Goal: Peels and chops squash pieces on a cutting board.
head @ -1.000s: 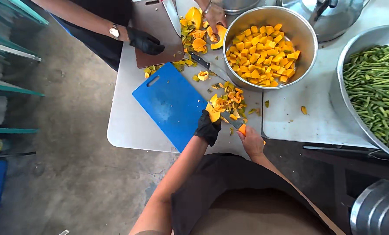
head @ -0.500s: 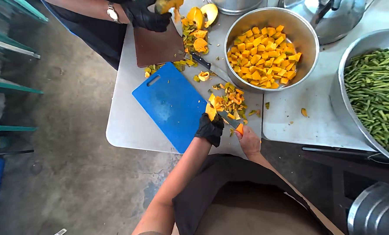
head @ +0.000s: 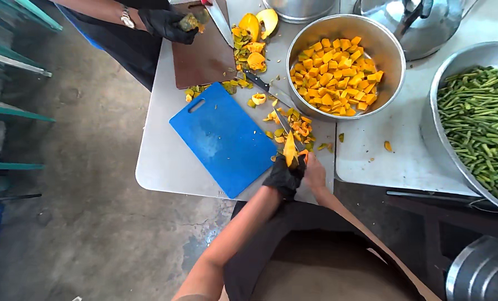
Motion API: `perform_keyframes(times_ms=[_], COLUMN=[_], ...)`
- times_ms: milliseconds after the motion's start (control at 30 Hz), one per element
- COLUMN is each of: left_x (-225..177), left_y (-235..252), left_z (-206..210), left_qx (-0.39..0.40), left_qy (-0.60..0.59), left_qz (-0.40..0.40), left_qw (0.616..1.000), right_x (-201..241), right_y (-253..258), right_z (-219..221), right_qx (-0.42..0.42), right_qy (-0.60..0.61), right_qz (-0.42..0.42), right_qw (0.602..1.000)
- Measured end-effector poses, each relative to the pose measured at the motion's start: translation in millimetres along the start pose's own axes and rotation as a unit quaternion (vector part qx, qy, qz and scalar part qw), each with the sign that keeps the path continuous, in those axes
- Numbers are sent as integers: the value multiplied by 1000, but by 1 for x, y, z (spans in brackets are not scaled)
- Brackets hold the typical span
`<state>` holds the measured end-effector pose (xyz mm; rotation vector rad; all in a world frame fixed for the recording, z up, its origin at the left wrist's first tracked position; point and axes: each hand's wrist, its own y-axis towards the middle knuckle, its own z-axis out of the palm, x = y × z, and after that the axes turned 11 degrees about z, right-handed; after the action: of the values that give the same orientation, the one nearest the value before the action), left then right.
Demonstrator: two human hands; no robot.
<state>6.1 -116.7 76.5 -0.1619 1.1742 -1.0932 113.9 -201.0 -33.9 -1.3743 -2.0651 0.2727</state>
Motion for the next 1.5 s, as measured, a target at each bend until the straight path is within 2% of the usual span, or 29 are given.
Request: perform_keyframes(times_ms=[167, 333, 400, 467, 600, 700, 767, 833, 900, 967, 1200, 1367, 1500], left_x=[-1, -6, -4, -1, -3, -8, -15, -20, -23, -26, -33, -36, -35], left_y=[63, 71, 73, 74, 65, 65, 65, 66, 70, 69, 66, 62, 59], left_z=[-57, -81, -80, -79, -78, -85, -88, -89, -94, -98, -90, -83, -77], left_qx=[24, 73, 71, 64, 67, 104, 118, 127, 169, 208, 187, 182, 218], left_qy=[-31, -65, -86, -97, -84, -38, -12, -7, -4, 5, 35, 48, 61], left_qz=[38, 84, 70, 50, 63, 80, 79, 61, 52, 55, 9, -3, -7], left_qw=[998, 992, 991, 992, 992, 991, 990, 990, 984, 977, 982, 982, 974], right_x=[-15, -25, -27, -25, -18, -21, -27, -32, -28, -20, 4, 11, 18], right_y=[11, 0, -8, -18, -33, -32, -29, -25, -24, -24, -17, -19, -18], right_z=[-12, -12, -10, -12, -23, -31, -36, -40, -51, -66, -89, -89, -90], right_qx=[106, 169, 130, 63, -5, 8, 49, 132, 254, 316, 275, 296, 330], right_qy=[116, 242, 237, 167, 34, 4, 24, 116, 233, 269, 189, 200, 215], right_qz=[-10, -35, -102, -172, -215, -214, -219, -206, -162, -129, -107, -91, -79], right_qw=[988, 955, 957, 969, 976, 977, 974, 963, 925, 900, 937, 930, 916])
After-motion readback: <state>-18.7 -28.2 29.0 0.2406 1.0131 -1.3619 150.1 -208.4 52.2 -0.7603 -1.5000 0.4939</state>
